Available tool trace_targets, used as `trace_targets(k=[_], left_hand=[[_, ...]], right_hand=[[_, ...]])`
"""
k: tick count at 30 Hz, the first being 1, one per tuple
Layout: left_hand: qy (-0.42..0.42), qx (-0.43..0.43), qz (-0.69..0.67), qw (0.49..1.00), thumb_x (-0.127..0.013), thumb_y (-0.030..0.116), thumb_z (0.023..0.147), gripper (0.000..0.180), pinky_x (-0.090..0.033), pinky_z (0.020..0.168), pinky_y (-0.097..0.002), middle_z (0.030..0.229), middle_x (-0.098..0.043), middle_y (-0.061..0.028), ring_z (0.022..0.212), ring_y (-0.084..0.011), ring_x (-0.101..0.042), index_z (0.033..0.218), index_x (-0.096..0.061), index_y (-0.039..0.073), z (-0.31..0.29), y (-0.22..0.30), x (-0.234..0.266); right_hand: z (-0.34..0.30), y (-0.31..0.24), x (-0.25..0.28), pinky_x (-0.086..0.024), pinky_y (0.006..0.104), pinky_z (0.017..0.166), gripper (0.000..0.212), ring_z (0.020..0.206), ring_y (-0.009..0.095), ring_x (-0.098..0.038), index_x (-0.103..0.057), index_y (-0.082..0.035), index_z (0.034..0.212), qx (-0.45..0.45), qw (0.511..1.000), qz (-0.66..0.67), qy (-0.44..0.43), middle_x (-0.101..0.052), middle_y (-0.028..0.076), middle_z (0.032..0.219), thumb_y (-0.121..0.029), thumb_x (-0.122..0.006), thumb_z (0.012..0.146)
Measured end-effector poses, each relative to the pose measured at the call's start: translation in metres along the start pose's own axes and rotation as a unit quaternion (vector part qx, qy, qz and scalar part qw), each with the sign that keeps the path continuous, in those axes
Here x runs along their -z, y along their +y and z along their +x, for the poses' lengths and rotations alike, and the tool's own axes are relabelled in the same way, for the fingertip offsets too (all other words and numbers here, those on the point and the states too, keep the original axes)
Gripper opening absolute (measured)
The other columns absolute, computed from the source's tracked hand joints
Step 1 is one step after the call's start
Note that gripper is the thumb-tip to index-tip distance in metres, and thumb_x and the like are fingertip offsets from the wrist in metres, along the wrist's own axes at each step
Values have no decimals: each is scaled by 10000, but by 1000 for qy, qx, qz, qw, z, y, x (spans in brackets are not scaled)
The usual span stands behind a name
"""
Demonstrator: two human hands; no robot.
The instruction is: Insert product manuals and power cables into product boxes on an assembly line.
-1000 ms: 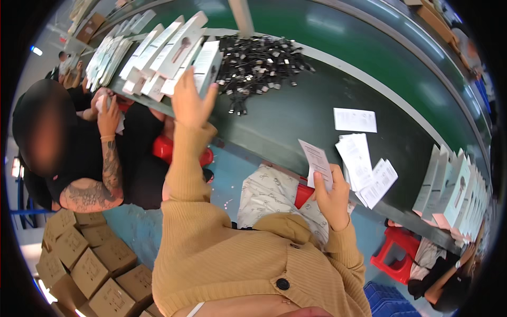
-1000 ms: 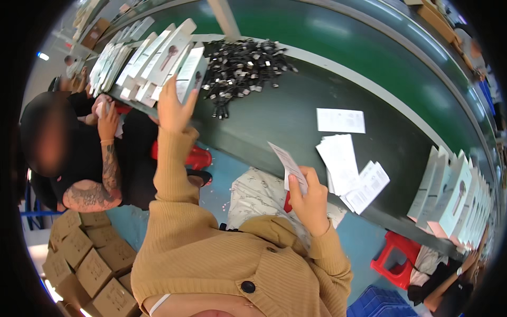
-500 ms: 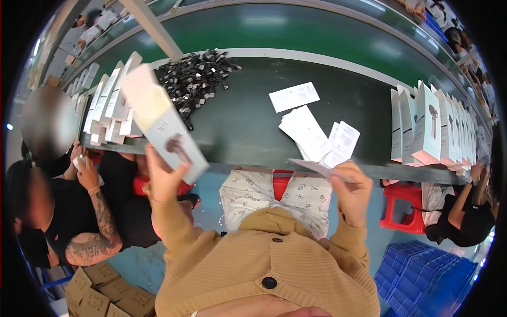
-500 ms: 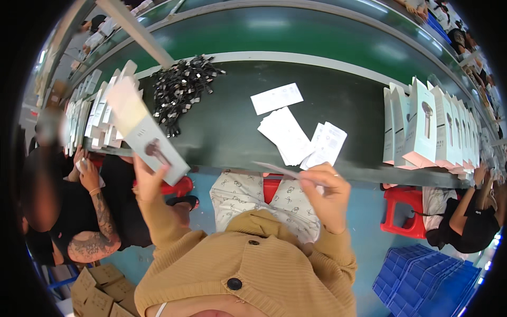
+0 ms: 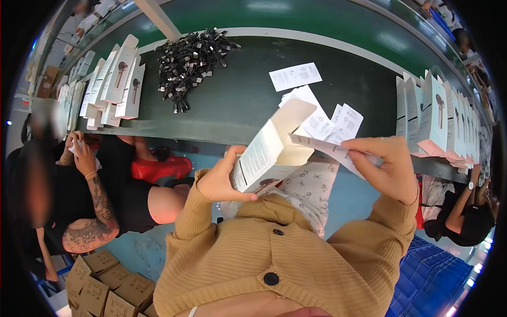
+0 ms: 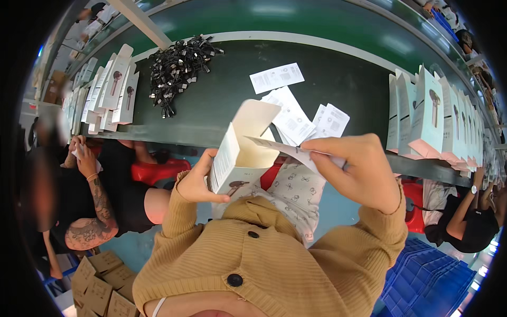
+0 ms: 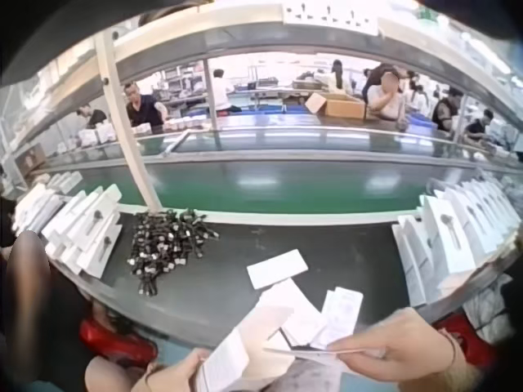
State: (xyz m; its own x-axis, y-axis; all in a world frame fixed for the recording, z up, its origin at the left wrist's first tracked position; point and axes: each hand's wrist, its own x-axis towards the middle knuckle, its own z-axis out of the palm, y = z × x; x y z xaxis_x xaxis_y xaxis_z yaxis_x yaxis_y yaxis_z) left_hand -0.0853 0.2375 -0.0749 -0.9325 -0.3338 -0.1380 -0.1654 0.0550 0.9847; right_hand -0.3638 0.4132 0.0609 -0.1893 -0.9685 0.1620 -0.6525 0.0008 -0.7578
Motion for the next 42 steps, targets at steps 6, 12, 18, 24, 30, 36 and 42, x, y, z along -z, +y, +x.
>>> trace_targets(k=[6,12,18,24,30,36,42], left_hand=[[-47,18,99,994,-891,317,567,949,-443,889,-342,1110,-575,-168,1055,-260,-577,1283,-339,27,15,5,-3],[-12,16,82,996,-885,306,578,954,-440,896,-339,1113,-571,-173,1063,-262,-574,1294,-321,23,12,-7,6],[3,12,48,999,-885,287,592,961,-413,938,-335,1167,-536,-175,1118,-252,-535,1309,-304,20,4,-27,7],[-14,26,-14,999,-892,262,592,978,-387,962,-335,1190,-512,-154,1140,-227,-504,1322,-286,29,9,-27,11],[20,-3,-99,995,-908,246,570,1019,-343,994,-341,1245,-444,-115,1189,-203,-430,1326,-254,50,-4,-50,15],[73,-41,-156,984,-911,250,568,1055,-275,1037,-336,1267,-412,-102,1224,-193,-368,1323,-195,77,-11,-50,12],[64,-36,-103,992,-894,235,592,1001,-268,1036,-339,1260,-399,-106,1221,-195,-357,1301,-204,84,-14,-62,12]], right_hand=[[45,3,-5,-482,322,530,138,567,317,-612,-691,12,856,21,993,-58,-106,-625,182,669,-9,-603,752],[82,-4,-3,-479,358,534,125,568,351,-586,-682,18,803,27,987,-85,-131,-590,212,660,-6,-585,729],[111,-4,-23,-488,373,531,100,562,350,-590,-655,15,734,68,960,-131,-239,-573,194,605,-46,-577,750],[121,-3,-58,-513,377,579,203,655,321,-639,-684,-49,926,115,943,-131,-283,-655,145,755,-156,-652,756],[139,-13,-69,-458,272,550,301,655,169,-592,-679,-52,1006,147,976,-21,-159,-659,78,853,-173,-754,741],[226,20,-72,-451,232,596,244,648,91,-570,-672,0,968,47,994,-99,18,-631,48,744,-194,-675,820],[310,123,-150,-511,357,710,300,727,289,-650,-685,2,982,32,977,-212,-1,-675,138,807,-238,-671,803]])
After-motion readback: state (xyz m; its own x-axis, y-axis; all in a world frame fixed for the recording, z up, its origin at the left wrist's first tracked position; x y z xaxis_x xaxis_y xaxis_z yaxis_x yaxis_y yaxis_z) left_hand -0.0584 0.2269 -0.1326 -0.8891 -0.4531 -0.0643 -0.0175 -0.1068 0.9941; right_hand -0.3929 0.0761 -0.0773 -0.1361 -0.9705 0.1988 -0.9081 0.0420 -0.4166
